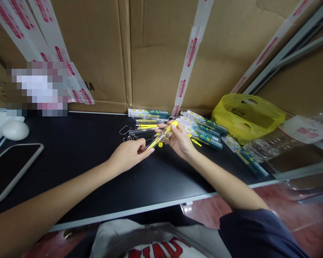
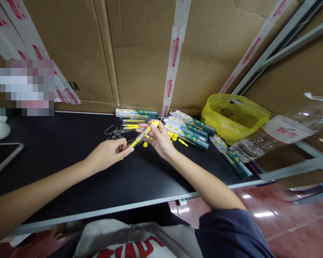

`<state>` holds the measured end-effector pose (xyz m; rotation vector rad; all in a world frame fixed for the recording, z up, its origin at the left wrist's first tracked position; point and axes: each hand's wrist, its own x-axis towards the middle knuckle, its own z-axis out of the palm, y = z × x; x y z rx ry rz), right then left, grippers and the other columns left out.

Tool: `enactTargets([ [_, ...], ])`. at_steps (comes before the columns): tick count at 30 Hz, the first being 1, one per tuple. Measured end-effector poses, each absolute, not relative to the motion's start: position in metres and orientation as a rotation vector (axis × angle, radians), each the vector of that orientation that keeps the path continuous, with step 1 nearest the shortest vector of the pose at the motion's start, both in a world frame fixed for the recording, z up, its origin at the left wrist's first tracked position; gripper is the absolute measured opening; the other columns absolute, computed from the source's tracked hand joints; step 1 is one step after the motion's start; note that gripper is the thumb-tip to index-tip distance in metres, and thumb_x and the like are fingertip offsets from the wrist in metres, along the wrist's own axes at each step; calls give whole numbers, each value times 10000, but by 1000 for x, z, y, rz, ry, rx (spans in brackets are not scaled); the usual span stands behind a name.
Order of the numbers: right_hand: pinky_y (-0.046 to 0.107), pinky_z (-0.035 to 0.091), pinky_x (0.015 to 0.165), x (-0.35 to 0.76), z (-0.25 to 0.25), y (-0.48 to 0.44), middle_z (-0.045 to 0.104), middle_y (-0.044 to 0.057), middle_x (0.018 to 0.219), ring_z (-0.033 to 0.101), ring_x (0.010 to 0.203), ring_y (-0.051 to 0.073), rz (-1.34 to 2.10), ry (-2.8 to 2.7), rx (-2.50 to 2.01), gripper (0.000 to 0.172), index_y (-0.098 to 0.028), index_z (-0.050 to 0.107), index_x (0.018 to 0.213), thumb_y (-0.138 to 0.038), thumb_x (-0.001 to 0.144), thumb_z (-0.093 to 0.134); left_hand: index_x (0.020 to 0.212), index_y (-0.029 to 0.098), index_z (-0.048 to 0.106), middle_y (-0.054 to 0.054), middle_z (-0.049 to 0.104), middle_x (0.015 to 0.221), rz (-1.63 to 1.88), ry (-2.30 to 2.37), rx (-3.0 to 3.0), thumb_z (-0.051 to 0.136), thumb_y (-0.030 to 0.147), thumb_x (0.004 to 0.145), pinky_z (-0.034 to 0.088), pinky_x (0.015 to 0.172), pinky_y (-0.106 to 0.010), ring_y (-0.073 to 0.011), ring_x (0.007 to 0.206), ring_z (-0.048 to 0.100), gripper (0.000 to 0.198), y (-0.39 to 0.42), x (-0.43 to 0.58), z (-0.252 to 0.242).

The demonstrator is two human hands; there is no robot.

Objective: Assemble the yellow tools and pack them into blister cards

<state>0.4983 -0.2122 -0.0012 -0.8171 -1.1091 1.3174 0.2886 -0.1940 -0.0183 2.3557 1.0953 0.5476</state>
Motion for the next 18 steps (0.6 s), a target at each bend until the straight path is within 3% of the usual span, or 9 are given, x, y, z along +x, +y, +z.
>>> enactTargets([
  [3, 316, 559, 750, 489, -8, -217, 691, 13, 1118, 674, 1026, 190, 1390, -1117, -807, 254, -278, 473, 968, -446, 843, 617, 883, 231, 504, 17, 625, 677, 555, 1092, 2352, 456, 570, 865, 355, 578, -272, -174, 601, 584, 343, -196, 289, -17],
  [7, 315, 511, 892, 479, -15, -222, 694, 9, 1113, 645, 1043, 159, 1423, -1133, -763, 236, -272, 498, 938, -410, 822, 652, 1168, 241, 435, -27, 679, 957, 646, 999, 2256, 507, 487, 869, 443, 697, -308, -196, 756, 642, 394, -199, 291, -18],
  [13, 323, 473, 941, 470, -15, -228, 628, 13, 1257, 631, 1017, 159, 1391, -1251, -780, 246, -271, 535, 926, -445, 807, 663, 1229, 208, 396, -112, 562, 1251, 873, 776, 2117, 485, 313, 903, 435, 947, -353, -220, 1122, 576, 353, -204, 296, -24],
  [16, 369, 470, 943, 487, -12, -215, 579, 40, 1317, 605, 1073, 184, 1331, -1428, -830, 286, -260, 560, 964, -522, 849, 577, 1277, 205, 397, -110, 549, 1275, 849, 774, 2174, 444, 273, 917, 409, 991, -356, -221, 1165, 547, 369, -206, 296, -22],
  [18, 412, 451, 962, 514, -8, -198, 573, 58, 1309, 561, 1152, 203, 1120, -1577, -968, 381, -263, 558, 1040, -577, 925, 375, 1284, 202, 416, -103, 571, 1237, 812, 827, 2206, 436, 277, 918, 416, 980, -356, -223, 1136, 561, 375, -206, 296, -20],
])
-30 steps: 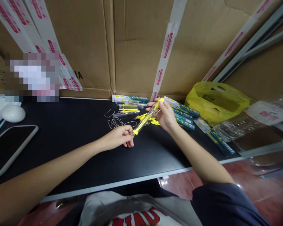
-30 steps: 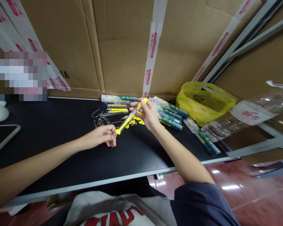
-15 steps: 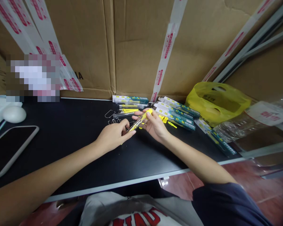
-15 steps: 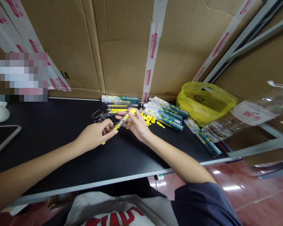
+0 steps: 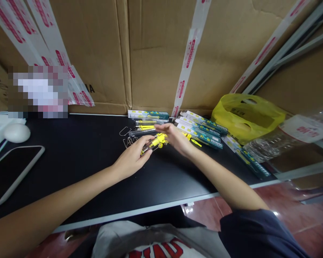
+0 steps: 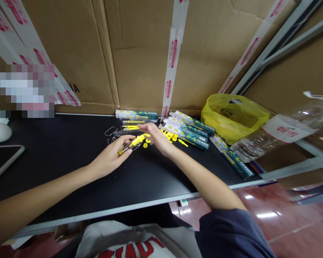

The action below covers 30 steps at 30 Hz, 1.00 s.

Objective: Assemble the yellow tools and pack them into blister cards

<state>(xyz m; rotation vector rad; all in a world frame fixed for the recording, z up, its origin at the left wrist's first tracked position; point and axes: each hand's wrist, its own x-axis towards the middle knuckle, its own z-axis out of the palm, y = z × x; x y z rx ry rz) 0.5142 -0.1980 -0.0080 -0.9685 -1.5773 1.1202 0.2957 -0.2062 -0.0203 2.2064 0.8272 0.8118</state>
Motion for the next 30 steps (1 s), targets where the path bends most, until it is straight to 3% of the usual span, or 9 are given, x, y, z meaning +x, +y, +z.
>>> enactTargets([
  [1, 423, 435, 978, 532, -6, -188, 574, 68, 1297, 538, 1180, 209, 903, -1650, -1083, 405, -260, 557, 1077, -558, 949, 313, 1279, 200, 430, -100, 582, 1216, 798, 850, 2220, 434, 282, 917, 422, 970, -356, -223, 1115, 570, 371, -206, 295, -20],
  [5, 424, 321, 1071, 610, 1, -157, 544, 152, 1301, 455, 1242, 262, -247, -1854, -1804, 355, -170, 538, 1166, -402, 908, 463, 1239, 204, 485, -79, 611, 1146, 780, 878, 2301, 451, 298, 904, 453, 915, -358, -213, 1013, 604, 350, -202, 293, -20],
  [6, 449, 288, 1082, 627, 1, -153, 511, 197, 1330, 416, 1270, 298, -320, -1810, -1891, 380, -123, 529, 1194, -356, 897, 481, 1234, 209, 493, -72, 616, 1132, 767, 880, 2320, 458, 303, 900, 461, 896, -355, -210, 994, 609, 349, -200, 293, -21],
  [10, 521, 292, 1023, 671, -6, -152, 475, 275, 1356, 363, 1292, 376, -391, -1728, -2065, 485, -63, 465, 1292, -344, 897, 474, 1222, 235, 508, -49, 630, 1096, 704, 890, 2369, 497, 339, 884, 483, 824, -337, -203, 945, 622, 354, -198, 292, -24],
  [13, 543, 316, 973, 685, -14, -151, 540, 306, 1245, 443, 1200, 397, -422, -1704, -2146, 494, -30, 486, 1273, -347, 894, 488, 1198, 250, 521, -32, 632, 1104, 700, 900, 2387, 525, 368, 878, 485, 798, -320, -191, 921, 631, 341, -197, 292, -26],
  [20, 557, 375, 935, 678, -7, -148, 587, 169, 1081, 549, 1027, 322, -585, -1768, -2051, 282, -167, 557, 1139, -284, 898, 469, 1052, 203, 547, -32, 634, 982, 810, 1081, 2465, 583, 428, 850, 453, 710, -300, -195, 843, 611, 304, -195, 290, -21],
  [25, 524, 324, 1046, 618, 12, -162, 594, 127, 1109, 541, 1066, 285, -690, -2087, -1677, 316, -184, 527, 1182, -277, 880, 536, 831, 187, 522, -1, 565, 773, 1015, 1227, 2400, 571, 360, 858, 380, 614, -266, -153, 683, 536, 182, -186, 284, -8],
  [30, 533, 280, 1088, 557, 17, -190, 596, 113, 1152, 545, 1111, 271, -611, -2476, -1298, 349, -198, 488, 1244, -250, 899, 509, 732, 193, 458, 16, 519, 707, 1140, 1278, 2332, 566, 277, 839, 339, 589, -254, -130, 636, 486, 174, -177, 279, -4],
])
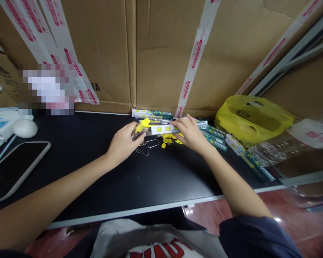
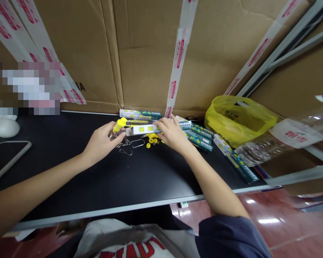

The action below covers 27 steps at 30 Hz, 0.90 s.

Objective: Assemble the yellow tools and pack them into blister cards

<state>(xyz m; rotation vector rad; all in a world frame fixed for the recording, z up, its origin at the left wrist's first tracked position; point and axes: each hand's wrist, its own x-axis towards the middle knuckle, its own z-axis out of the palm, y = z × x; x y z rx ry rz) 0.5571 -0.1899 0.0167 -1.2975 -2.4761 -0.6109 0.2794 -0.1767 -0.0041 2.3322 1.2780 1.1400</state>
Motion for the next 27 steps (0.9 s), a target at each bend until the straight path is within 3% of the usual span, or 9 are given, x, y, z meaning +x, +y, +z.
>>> enactTargets([
  [5, 505, 350, 1034, 541, 20, -203, 605, 126, 1154, 555, 1086, 270, -445, -2540, -1165, 341, -179, 484, 1247, -256, 915, 485, 739, 188, 473, 18, 539, 708, 1137, 1205, 2292, 586, 276, 821, 343, 579, -246, -127, 635, 501, 165, -173, 279, -8],
  [10, 402, 472, 835, 541, 22, -205, 616, 138, 1123, 586, 983, 266, -284, -2500, -1210, 335, -165, 491, 1215, -297, 908, 510, 810, 189, 494, 19, 574, 733, 1177, 1134, 2214, 625, 284, 808, 377, 591, -247, -126, 640, 536, 162, -172, 279, -13],
  [20, 340, 487, 772, 539, 26, -212, 660, 122, 1080, 636, 890, 231, -27, -2442, -1398, 378, -169, 487, 1215, -377, 899, 497, 917, 168, 563, -37, 567, 911, 1254, 960, 2257, 612, 367, 848, 474, 755, -305, -175, 838, 572, 217, -177, 282, -9],
  [27, 336, 489, 758, 539, 29, -212, 674, 117, 1061, 645, 858, 227, 29, -2455, -1348, 381, -162, 517, 1183, -377, 868, 507, 1221, 167, 545, -94, 622, 1127, 1208, 911, 2095, 670, 404, 802, 470, 912, -381, -229, 1041, 591, 497, -177, 283, -13],
])
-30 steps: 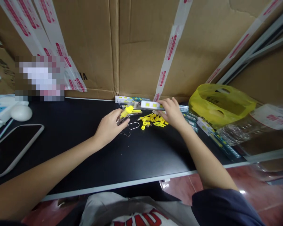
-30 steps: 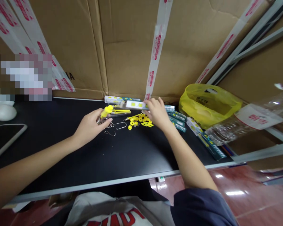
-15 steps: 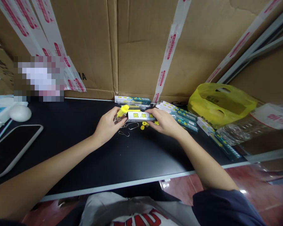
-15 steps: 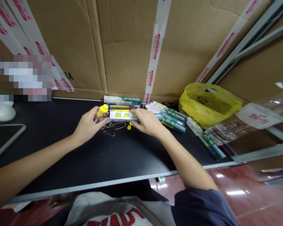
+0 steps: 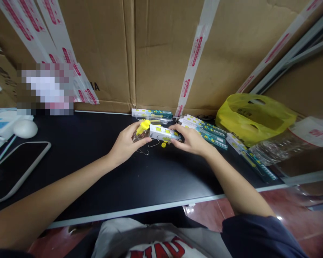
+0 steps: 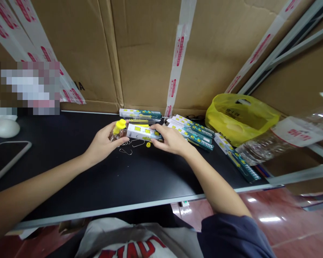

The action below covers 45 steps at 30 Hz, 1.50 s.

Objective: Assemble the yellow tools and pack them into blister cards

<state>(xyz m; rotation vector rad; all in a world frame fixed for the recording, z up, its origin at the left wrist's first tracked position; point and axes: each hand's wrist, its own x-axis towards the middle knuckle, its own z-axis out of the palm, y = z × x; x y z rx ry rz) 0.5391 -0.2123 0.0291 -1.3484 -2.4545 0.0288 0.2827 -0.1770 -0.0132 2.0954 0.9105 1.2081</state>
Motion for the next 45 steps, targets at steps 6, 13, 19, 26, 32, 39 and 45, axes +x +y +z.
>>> enactTargets([
  [6, 342, 485, 774, 531, 26, -217, 679, 119, 1077, 647, 891, 237, 55, -2473, -1334, 383, -169, 509, 1199, -342, 857, 527, 1083, 177, 606, -63, 599, 1063, 1266, 938, 2141, 723, 417, 750, 483, 880, -346, -208, 988, 601, 427, -178, 283, -11],
  [13, 307, 472, 718, 504, 19, -233, 674, 101, 1124, 674, 905, 243, 192, -2466, -1308, 578, -203, 423, 1303, -535, 852, 563, 1012, 182, 601, -43, 644, 955, 1103, 864, 2219, 718, 417, 755, 496, 788, -308, -196, 875, 621, 367, -194, 290, -16],
  [19, 239, 404, 591, 494, 12, -238, 723, 39, 888, 659, 681, 177, 137, -2387, -1350, 405, -213, 582, 1074, -540, 835, 597, 1118, 246, 520, -29, 644, 1075, 920, 836, 2245, 685, 393, 778, 496, 821, -317, -198, 941, 639, 405, -205, 292, -21],
  [26, 260, 423, 620, 511, 17, -228, 742, 68, 925, 686, 785, 209, -140, -2380, -1342, 358, -197, 634, 1024, -501, 837, 607, 1019, 213, 489, -39, 571, 1028, 945, 955, 2294, 620, 474, 815, 478, 751, -328, -182, 843, 596, 357, -189, 287, -17],
  [32, 275, 449, 637, 520, 19, -222, 741, 75, 939, 687, 785, 208, -293, -2403, -1336, 382, -188, 634, 1046, -512, 850, 584, 1015, 198, 480, -44, 571, 986, 886, 983, 2438, 479, 451, 904, 469, 732, -328, -188, 846, 581, 276, -182, 283, -13],
  [39, 276, 434, 614, 520, 17, -223, 736, 74, 900, 680, 769, 206, -507, -2436, -1251, 408, -188, 636, 1054, -541, 878, 533, 1206, 216, 441, -76, 575, 1167, 713, 1009, 2558, 432, 363, 910, 508, 698, -341, -208, 885, 640, 330, -190, 285, -12],
  [45, 281, 441, 623, 520, 16, -223, 735, 71, 919, 678, 782, 206, -494, -2433, -1233, 405, -193, 633, 1064, -539, 878, 533, 1189, 224, 467, -84, 529, 1263, 799, 942, 2586, 397, 373, 922, 524, 738, -327, -220, 1046, 606, 313, -192, 285, -11],
])
